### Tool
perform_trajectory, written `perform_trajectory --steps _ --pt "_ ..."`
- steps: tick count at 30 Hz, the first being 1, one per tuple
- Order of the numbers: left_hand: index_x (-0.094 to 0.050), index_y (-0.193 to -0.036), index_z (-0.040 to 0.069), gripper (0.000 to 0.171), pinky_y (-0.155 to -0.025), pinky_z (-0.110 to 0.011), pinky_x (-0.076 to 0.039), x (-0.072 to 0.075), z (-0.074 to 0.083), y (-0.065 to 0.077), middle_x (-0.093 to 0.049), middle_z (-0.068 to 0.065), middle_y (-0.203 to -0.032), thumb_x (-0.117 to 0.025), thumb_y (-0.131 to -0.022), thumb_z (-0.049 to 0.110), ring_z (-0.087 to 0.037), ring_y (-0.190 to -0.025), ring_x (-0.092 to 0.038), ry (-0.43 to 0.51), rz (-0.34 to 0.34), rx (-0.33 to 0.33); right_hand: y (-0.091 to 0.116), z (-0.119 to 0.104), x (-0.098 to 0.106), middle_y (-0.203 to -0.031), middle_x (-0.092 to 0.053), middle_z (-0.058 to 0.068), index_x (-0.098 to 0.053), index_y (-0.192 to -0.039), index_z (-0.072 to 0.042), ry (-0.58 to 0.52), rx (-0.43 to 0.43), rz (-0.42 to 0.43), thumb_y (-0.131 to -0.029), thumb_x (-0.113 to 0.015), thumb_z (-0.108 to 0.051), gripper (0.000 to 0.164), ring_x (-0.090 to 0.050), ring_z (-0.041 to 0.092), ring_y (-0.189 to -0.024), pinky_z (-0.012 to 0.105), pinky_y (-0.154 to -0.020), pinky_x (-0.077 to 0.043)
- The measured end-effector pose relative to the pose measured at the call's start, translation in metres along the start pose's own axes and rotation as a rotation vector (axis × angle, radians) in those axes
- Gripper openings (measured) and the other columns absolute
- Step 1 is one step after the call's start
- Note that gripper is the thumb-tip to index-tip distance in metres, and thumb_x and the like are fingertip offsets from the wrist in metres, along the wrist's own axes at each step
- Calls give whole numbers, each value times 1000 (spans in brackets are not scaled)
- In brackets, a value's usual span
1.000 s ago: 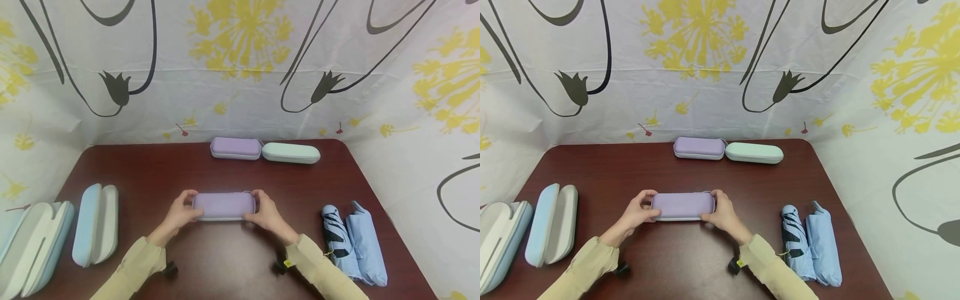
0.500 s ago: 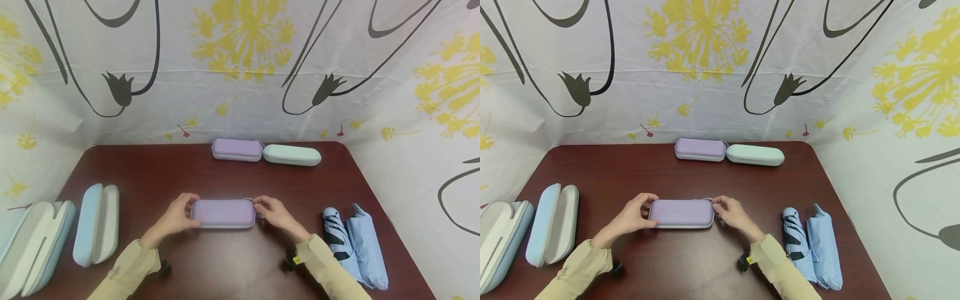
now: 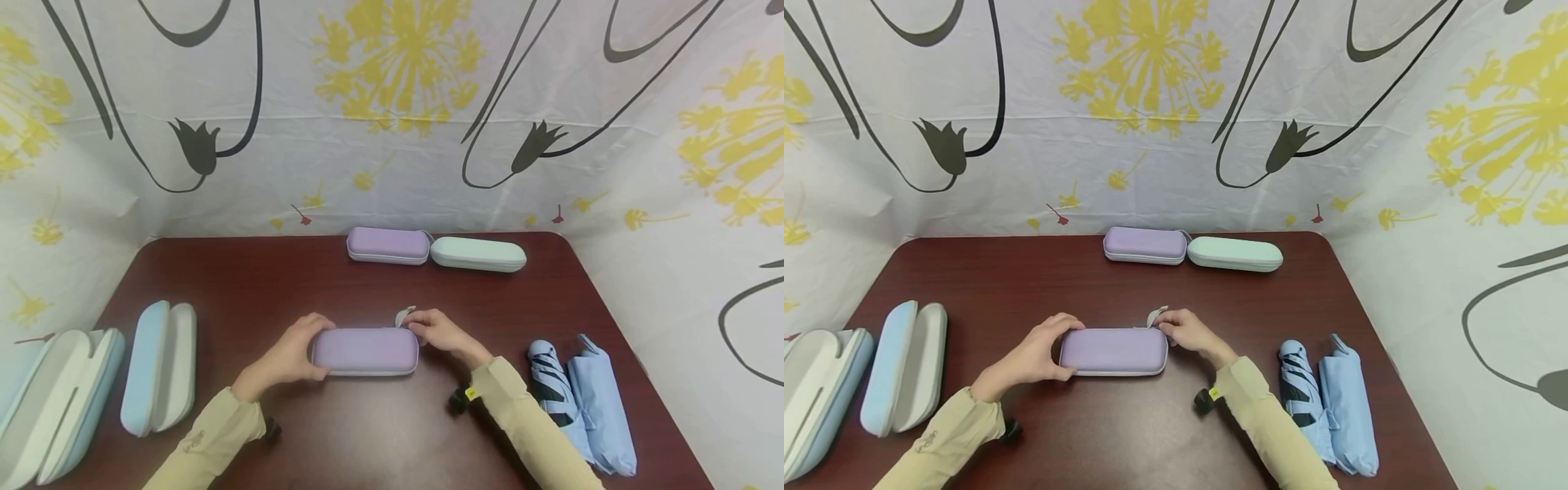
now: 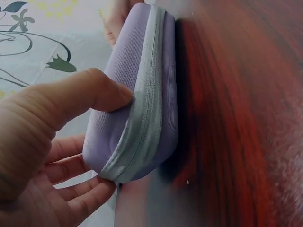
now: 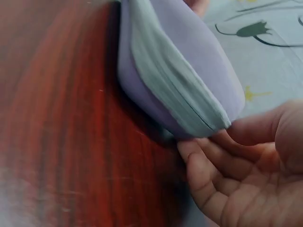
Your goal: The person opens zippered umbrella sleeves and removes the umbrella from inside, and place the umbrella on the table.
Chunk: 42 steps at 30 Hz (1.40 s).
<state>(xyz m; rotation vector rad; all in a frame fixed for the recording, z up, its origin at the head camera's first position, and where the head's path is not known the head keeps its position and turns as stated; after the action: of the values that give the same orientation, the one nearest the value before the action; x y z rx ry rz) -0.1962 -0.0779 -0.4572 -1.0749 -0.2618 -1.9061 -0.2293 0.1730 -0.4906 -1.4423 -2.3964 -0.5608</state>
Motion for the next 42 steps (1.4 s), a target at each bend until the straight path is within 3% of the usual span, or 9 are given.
perform_trajectory --steps 6,10,17,27,33,38,42 --pt "-58 -110 1 66 -86 -47 -43 0 4 5 -56 -9 -111 -84 -51 14 -26 -104 -51 -25 42 -34 -5 -2 1 -80 -59 6 -65 -102 6 -12 12 -81 -91 -51 -5 21 -44 12 -56 23 -51 -37" --pt "-58 -109 1 66 -84 -45 -44 2 5 6 -57 -8 -109 -85 -50 14 -24 -102 -52 -27 70 -76 -8 1 2 -76 -55 1 -67 -98 4 19 4 -101 -92 -52 -8 20 -43 11 -55 22 -51 -36" --pt "-59 -110 1 65 -85 -46 -44 4 5 7 -57 -9 -109 -85 -51 14 -25 -102 -52 -16 64 -79 -15 1 -2 -67 -48 2 -64 -95 4 1 3 -262 -93 -48 -7 20 -39 10 -53 20 -50 -32" --pt "-59 -111 1 66 -84 -45 -44 2 4 4 -57 -9 -109 -85 -52 15 -24 -102 -52 -20 51 -90 -18 5 1 -67 -49 -1 -60 -91 4 1 13 -308 -93 -50 -7 15 -36 7 -48 20 -47 -30" --pt "-59 -110 0 66 -82 -45 -45 2 3 3 -57 -9 -108 -85 -52 15 -25 -100 -53 -19 53 -109 -21 3 5 -73 -58 -3 -63 -89 3 94 98 -245 -88 -55 -1 9 -44 7 -55 21 -51 -36" --pt "-59 -109 0 66 -83 -44 -45 3 2 2 -58 -8 -107 -85 -52 17 -24 -99 -53 -1 49 -111 -19 -5 6 -79 -63 -2 -64 -83 -6 290 271 -103 -85 -58 3 11 -53 8 -73 23 -68 -45" --pt "-59 -109 1 65 -83 -43 -45 3 0 2 -58 -6 -107 -85 -52 19 -22 -99 -53 8 41 -97 -14 -10 6 -81 -65 -1 -63 -82 -9 398 349 0 -84 -60 3 13 -57 9 -75 26 -72 -48"
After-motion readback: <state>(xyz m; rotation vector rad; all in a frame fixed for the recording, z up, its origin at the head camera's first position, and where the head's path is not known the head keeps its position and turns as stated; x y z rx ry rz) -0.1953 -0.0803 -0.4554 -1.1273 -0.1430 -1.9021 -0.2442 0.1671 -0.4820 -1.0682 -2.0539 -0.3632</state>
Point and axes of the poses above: each hand's wrist, its own y-axis away from the middle knuckle, its own x-axis out of the back of the hand, z = x × y, the point moved 6 cm from there along -y, towards the middle knuckle
